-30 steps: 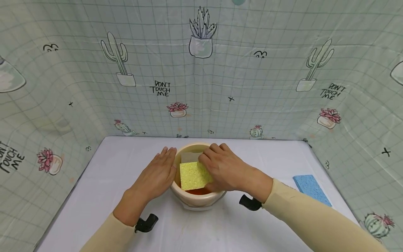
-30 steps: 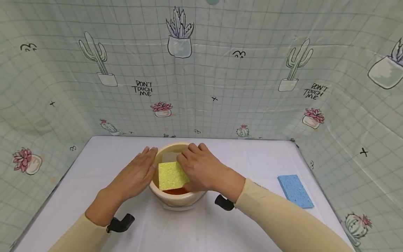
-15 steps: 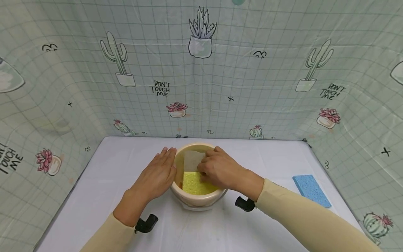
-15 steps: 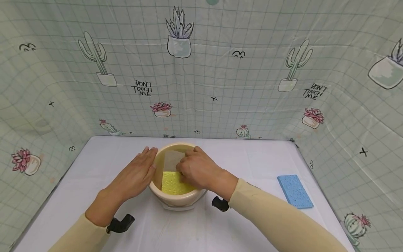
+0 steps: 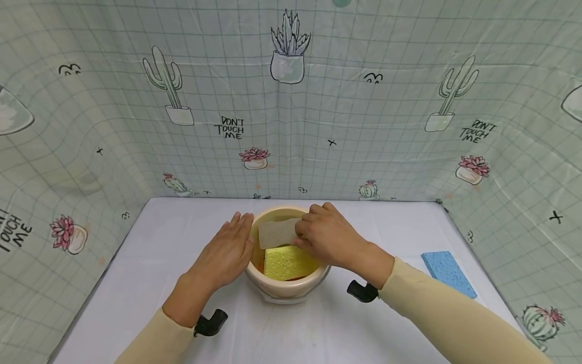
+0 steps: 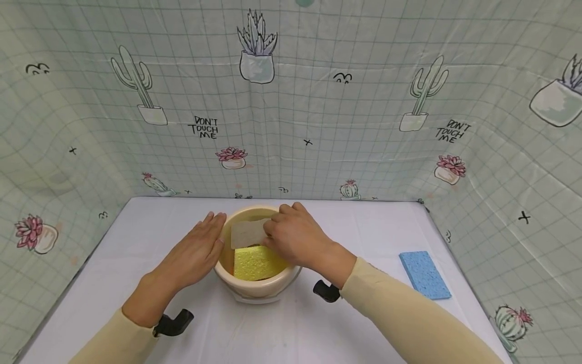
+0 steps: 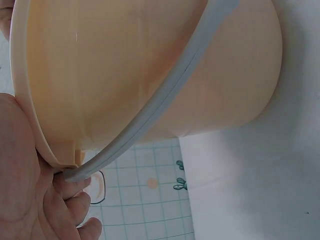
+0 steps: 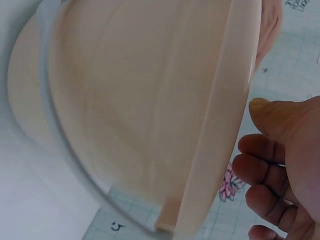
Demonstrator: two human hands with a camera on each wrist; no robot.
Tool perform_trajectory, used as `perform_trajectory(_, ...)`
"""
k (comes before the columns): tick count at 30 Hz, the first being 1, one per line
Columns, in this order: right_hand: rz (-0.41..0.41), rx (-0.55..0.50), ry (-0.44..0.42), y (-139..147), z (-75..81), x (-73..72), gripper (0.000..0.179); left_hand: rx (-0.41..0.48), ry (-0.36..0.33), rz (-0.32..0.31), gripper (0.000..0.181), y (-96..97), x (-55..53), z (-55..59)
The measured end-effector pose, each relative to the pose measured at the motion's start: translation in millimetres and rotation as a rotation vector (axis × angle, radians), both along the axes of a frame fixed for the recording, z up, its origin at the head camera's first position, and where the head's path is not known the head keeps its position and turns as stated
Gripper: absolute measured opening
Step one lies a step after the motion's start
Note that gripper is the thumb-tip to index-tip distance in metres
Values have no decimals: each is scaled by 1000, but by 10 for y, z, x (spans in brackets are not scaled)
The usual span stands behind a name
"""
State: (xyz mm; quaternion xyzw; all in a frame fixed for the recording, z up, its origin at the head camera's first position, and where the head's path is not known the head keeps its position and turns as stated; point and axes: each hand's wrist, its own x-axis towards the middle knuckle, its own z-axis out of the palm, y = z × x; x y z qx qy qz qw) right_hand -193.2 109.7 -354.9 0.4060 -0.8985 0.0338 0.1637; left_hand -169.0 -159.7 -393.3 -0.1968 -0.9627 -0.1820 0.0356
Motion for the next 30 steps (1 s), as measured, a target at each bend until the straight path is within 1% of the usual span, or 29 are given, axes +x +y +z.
perform_trajectory(3,-46,-27,12,107,-10,0,21,0,-1,2,59,-2,3,1)
perform_trajectory(8,-145,-71,81,381,-62,-17,25,-11,-3,3,59,-7,8,9)
perform_trajectory(12,-232,-106,166,674,-151,-44,36,-21,-2,3,60,-9,13,18)
perform_trajectory(15,-298,-109,226,915,-234,-57,44,-32,-3,5,60,-5,15,23)
perform_trajectory(18,-377,-86,250,1168,-316,-50,49,-42,-2,6,60,-1,15,26)
perform_trajectory(20,-432,-65,236,1343,-373,-26,51,-44,-2,6,60,2,14,28)
perform_trajectory(23,-527,-35,172,1614,-466,45,54,-43,-5,8,60,6,12,27)
perform_trajectory(26,-621,-12,103,1897,-574,150,57,-36,-13,8,60,12,7,25)
perform_trajectory(30,-700,14,67,2267,-740,308,57,-35,-19,8,60,9,12,23)
